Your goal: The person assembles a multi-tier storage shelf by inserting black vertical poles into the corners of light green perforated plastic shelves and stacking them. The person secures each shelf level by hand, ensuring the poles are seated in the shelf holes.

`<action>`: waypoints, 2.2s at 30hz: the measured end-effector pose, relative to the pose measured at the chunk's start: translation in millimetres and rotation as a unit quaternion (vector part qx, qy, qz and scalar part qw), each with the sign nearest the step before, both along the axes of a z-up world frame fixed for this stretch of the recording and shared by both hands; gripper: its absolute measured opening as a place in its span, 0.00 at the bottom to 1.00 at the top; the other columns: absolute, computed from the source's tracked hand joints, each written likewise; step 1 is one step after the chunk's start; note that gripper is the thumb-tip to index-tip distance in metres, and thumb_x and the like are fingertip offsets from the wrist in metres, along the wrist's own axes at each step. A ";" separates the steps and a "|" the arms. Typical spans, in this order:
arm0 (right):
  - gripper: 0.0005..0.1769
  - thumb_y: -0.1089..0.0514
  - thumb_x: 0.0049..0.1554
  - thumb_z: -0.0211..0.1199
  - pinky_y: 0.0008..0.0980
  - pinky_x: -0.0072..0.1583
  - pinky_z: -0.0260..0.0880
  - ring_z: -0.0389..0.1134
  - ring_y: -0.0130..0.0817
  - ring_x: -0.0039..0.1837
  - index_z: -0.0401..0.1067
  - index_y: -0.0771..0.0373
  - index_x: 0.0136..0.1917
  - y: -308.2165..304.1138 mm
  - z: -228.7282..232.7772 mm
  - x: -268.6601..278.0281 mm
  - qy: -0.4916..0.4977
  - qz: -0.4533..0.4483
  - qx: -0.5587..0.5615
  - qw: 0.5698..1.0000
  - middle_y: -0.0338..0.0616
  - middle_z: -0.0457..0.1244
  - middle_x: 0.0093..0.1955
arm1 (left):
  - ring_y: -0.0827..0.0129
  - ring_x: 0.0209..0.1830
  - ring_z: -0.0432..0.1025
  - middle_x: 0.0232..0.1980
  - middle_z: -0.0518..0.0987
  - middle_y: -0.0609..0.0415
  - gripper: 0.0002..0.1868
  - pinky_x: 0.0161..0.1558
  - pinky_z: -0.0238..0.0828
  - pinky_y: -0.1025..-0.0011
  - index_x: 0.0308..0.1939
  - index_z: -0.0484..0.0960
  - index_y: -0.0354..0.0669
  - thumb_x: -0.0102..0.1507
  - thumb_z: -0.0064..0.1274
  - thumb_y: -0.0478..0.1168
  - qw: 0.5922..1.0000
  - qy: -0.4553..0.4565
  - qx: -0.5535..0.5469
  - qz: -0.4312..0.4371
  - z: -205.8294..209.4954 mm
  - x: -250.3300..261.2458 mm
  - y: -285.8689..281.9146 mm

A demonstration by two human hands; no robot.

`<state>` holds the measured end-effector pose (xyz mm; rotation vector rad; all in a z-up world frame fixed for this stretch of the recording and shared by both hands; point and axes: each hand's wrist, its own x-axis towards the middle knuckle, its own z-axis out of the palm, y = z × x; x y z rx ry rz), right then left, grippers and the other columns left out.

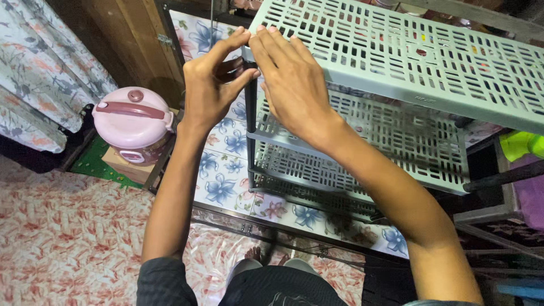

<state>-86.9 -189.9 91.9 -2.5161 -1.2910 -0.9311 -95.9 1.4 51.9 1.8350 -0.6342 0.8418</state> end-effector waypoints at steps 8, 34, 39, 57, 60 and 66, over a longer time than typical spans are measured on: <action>0.39 0.63 0.56 0.68 0.51 0.77 0.53 0.56 0.52 0.80 0.58 0.74 0.77 4.5 -8.3 -1.5 -0.019 -0.033 -0.003 0.999 0.59 0.56 0.78 | 0.66 0.64 0.78 0.69 0.78 0.42 0.23 0.58 0.83 0.72 0.63 0.79 0.34 0.65 0.68 0.27 1.000 -0.006 -0.019 0.003 -11.9 6.7 1.2; 0.37 0.62 0.59 0.63 0.57 0.77 0.51 0.53 0.54 0.81 0.56 0.74 0.78 -7.9 2.9 -8.1 0.014 -0.029 -0.037 0.999 0.63 0.54 0.79 | 0.53 0.71 0.74 0.74 0.71 0.42 0.25 0.70 0.74 0.64 0.72 0.72 0.38 0.70 0.57 0.27 0.982 -0.101 0.144 0.069 6.2 -10.2 3.7; 0.39 0.64 0.58 0.63 0.54 0.78 0.52 0.54 0.54 0.81 0.56 0.74 0.79 -9.9 0.8 -9.3 0.015 -0.025 -0.020 0.999 0.62 0.54 0.79 | 0.51 0.72 0.74 0.73 0.74 0.42 0.27 0.71 0.74 0.62 0.73 0.72 0.38 0.69 0.57 0.26 0.974 -0.100 0.171 0.110 4.2 -13.9 -2.5; 0.39 0.66 0.55 0.63 0.52 0.77 0.53 0.55 0.56 0.80 0.57 0.78 0.77 -32.7 -0.2 -11.9 0.000 -0.049 -0.003 0.999 0.65 0.55 0.78 | 0.46 0.78 0.64 0.72 0.72 0.36 0.30 0.76 0.64 0.56 0.70 0.72 0.28 0.68 0.64 0.36 0.951 -0.113 0.246 0.150 10.0 -4.6 -27.6; 0.40 0.65 0.54 0.64 0.53 0.77 0.52 0.54 0.54 0.80 0.56 0.75 0.77 -30.7 -3.0 -12.5 -0.006 -0.070 0.005 0.998 0.63 0.55 0.78 | 0.41 0.78 0.61 0.72 0.71 0.31 0.33 0.78 0.57 0.48 0.70 0.71 0.23 0.66 0.64 0.40 0.945 -0.117 0.260 0.158 9.8 -5.3 -34.1; 0.42 0.66 0.52 0.63 0.55 0.76 0.53 0.54 0.51 0.81 0.55 0.73 0.78 -40.0 -4.1 -19.4 -0.001 -0.125 0.003 0.992 0.60 0.55 0.79 | 0.39 0.81 0.59 0.72 0.72 0.34 0.32 0.81 0.43 0.41 0.68 0.71 0.21 0.66 0.58 0.42 0.923 -0.134 0.323 0.160 13.8 0.8 -53.3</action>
